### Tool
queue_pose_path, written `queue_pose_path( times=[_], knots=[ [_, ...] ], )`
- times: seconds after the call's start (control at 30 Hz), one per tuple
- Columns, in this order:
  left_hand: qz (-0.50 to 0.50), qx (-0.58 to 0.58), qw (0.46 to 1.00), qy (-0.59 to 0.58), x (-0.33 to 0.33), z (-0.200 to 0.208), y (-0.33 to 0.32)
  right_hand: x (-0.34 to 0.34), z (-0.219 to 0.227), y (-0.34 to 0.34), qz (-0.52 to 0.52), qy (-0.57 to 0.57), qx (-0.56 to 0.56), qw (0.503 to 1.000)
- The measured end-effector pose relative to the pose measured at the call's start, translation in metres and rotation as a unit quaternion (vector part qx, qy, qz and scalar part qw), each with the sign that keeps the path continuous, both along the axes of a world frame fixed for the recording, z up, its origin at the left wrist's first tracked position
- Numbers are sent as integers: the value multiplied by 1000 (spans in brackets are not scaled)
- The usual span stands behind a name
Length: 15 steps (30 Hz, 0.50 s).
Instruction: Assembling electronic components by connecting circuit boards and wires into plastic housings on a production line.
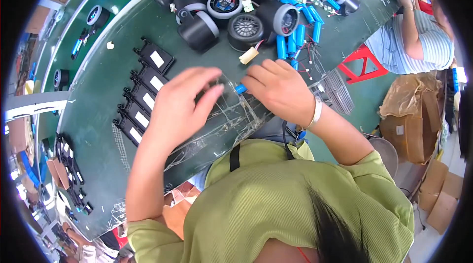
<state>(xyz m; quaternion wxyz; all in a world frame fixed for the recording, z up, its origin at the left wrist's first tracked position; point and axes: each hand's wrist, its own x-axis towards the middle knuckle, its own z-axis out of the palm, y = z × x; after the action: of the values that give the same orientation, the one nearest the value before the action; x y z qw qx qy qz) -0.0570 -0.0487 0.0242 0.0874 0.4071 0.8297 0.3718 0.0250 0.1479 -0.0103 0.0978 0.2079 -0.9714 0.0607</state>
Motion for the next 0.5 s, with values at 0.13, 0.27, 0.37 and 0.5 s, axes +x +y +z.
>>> queue_pose_path(
  times=[0.13, 0.27, 0.37, 0.5],
  knots=[
    [51, 61, 993, -82, 12, -12, 29, 17, -13, -6, 32, 74, -102, 992],
    [72, 10, 992, -100, 28, -14, 32, 44, -10, 3, -1, 81, -191, 978],
    [90, -139, 986, 36, 43, -24, 35, 59, -18, 10, -90, 25, -341, 935],
    [134, -121, 981, 69, 52, -36, 41, 56, -12, 0, -179, -129, -609, 762]
  ],
)
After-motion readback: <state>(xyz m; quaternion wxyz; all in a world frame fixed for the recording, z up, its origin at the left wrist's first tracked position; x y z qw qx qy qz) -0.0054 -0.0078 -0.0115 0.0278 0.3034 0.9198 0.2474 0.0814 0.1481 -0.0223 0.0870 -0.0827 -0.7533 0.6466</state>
